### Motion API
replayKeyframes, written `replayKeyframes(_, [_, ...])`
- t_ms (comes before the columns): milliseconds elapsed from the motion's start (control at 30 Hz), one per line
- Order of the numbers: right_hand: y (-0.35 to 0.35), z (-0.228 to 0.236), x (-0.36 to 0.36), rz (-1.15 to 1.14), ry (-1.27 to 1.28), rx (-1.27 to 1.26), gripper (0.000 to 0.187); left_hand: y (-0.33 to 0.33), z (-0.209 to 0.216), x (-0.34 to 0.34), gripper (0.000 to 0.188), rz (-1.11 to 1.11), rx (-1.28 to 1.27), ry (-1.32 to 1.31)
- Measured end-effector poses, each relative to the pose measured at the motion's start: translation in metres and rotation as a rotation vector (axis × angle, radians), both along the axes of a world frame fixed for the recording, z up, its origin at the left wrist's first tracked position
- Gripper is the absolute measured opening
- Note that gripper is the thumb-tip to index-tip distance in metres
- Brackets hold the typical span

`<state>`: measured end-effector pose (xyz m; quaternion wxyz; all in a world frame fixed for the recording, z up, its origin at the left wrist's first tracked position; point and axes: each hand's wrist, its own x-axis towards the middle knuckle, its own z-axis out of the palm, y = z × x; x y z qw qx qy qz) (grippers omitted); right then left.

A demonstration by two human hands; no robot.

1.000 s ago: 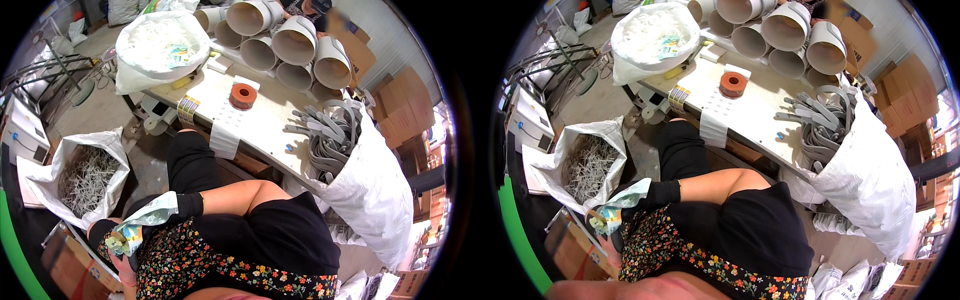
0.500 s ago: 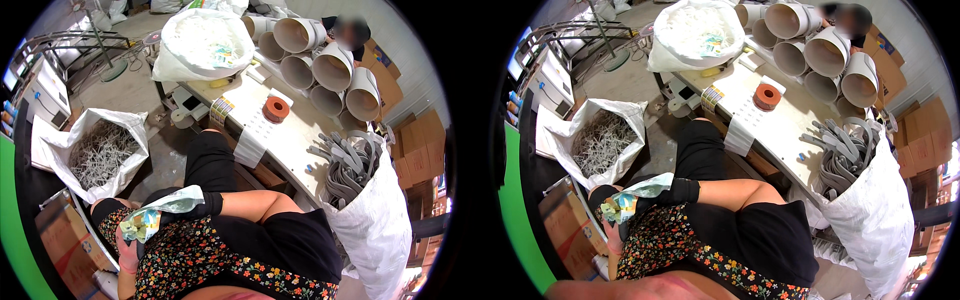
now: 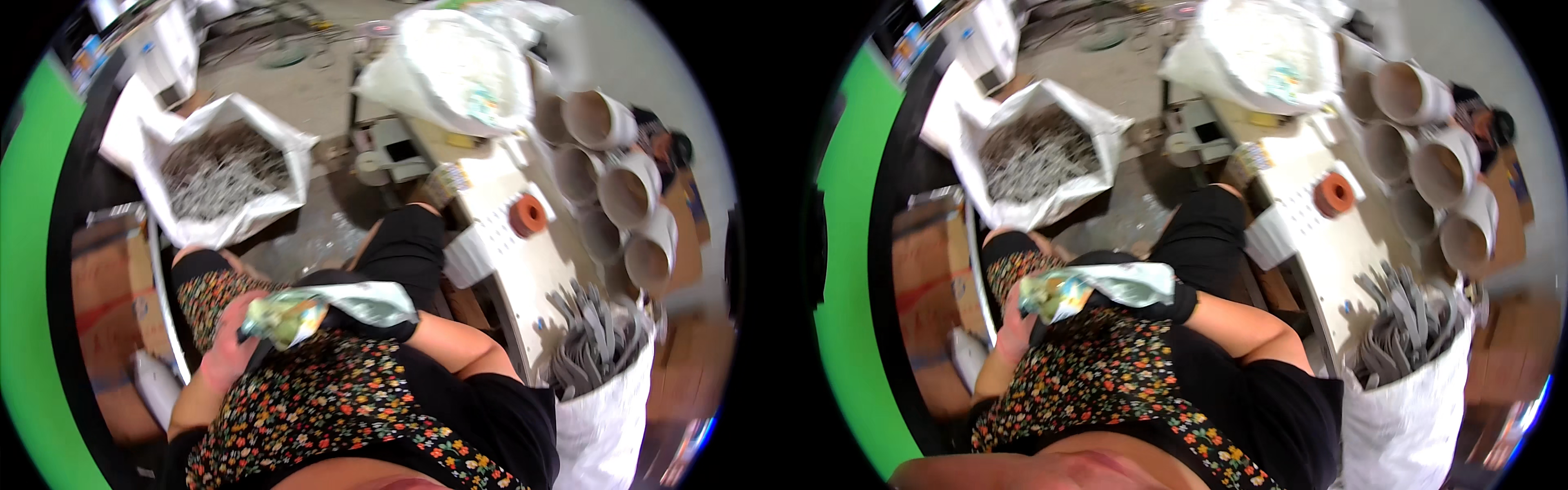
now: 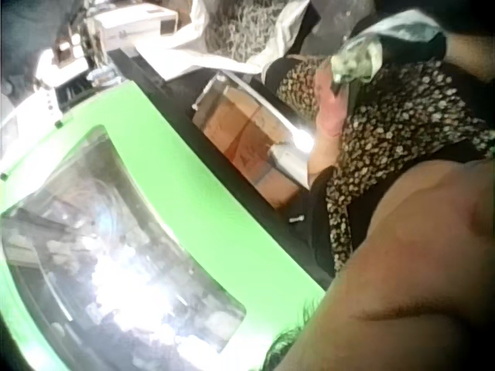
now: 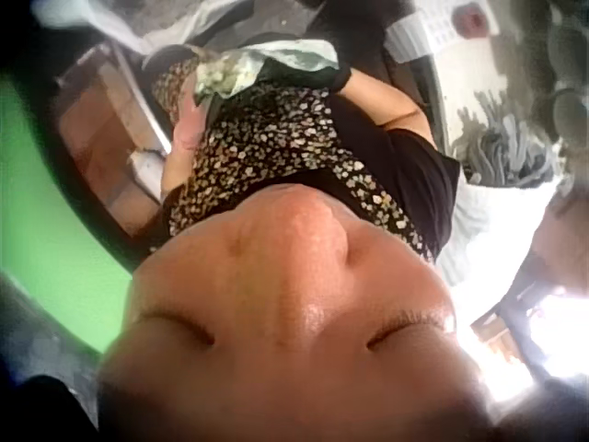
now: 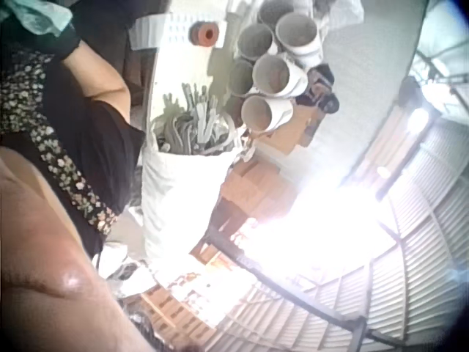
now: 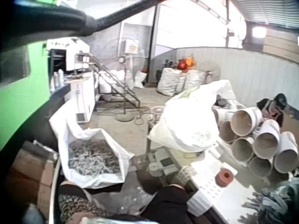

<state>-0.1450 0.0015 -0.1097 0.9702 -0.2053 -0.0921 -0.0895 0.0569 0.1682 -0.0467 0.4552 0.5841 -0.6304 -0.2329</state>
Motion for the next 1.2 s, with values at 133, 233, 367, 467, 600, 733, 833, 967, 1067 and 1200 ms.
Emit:
replayKeyframes(133, [-0.004, 0.050, 0.011, -0.348, 0.307, -0.950, 0.046, -0.014, 0.025, -0.009, 0.038, -0.002, 0.020, 0.082])
replayKeyframes(233, [-0.004, 0.063, 0.013, -0.297, 0.389, -0.886, 0.040, -0.019, 0.038, -0.012, 0.036, -0.003, -0.044, 0.032])
replayKeyframes(367, [-0.004, 0.070, 0.016, -0.279, 0.355, -0.862, 0.039, -0.015, 0.044, -0.007, 0.044, -0.087, -0.076, -0.002])
replayKeyframes(467, [-0.015, 0.050, 0.017, -0.107, 0.360, -0.868, 0.039, -0.020, 0.048, -0.006, 0.045, -0.128, -0.127, 0.002])
replayKeyframes(600, [-0.004, 0.077, 0.013, -0.360, 0.303, -0.918, 0.040, -0.020, 0.041, -0.005, 0.035, -0.084, -0.096, 0.020])
replayKeyframes(733, [-0.005, 0.078, 0.008, -0.228, 0.396, -0.691, 0.055, -0.025, 0.053, -0.008, 0.030, -0.100, -0.125, 0.009])
replayKeyframes(833, [-0.010, 0.069, 0.006, -0.216, 0.323, -0.707, 0.053, -0.034, 0.065, -0.006, 0.025, -0.177, -0.103, -0.028])
replayKeyframes(967, [-0.017, 0.060, 0.011, -0.117, 0.234, -0.664, 0.047, -0.036, 0.075, -0.012, 0.026, -0.156, -0.154, -0.121])
replayKeyframes(1067, [-0.019, 0.063, -0.002, -0.127, 0.269, -0.627, 0.047, -0.044, 0.092, -0.016, 0.031, -0.256, -0.255, -0.181])
replayKeyframes(1200, [-0.016, 0.054, -0.015, -0.120, 0.297, -0.561, 0.048, -0.041, 0.102, -0.027, 0.036, -0.320, -0.344, -0.199])
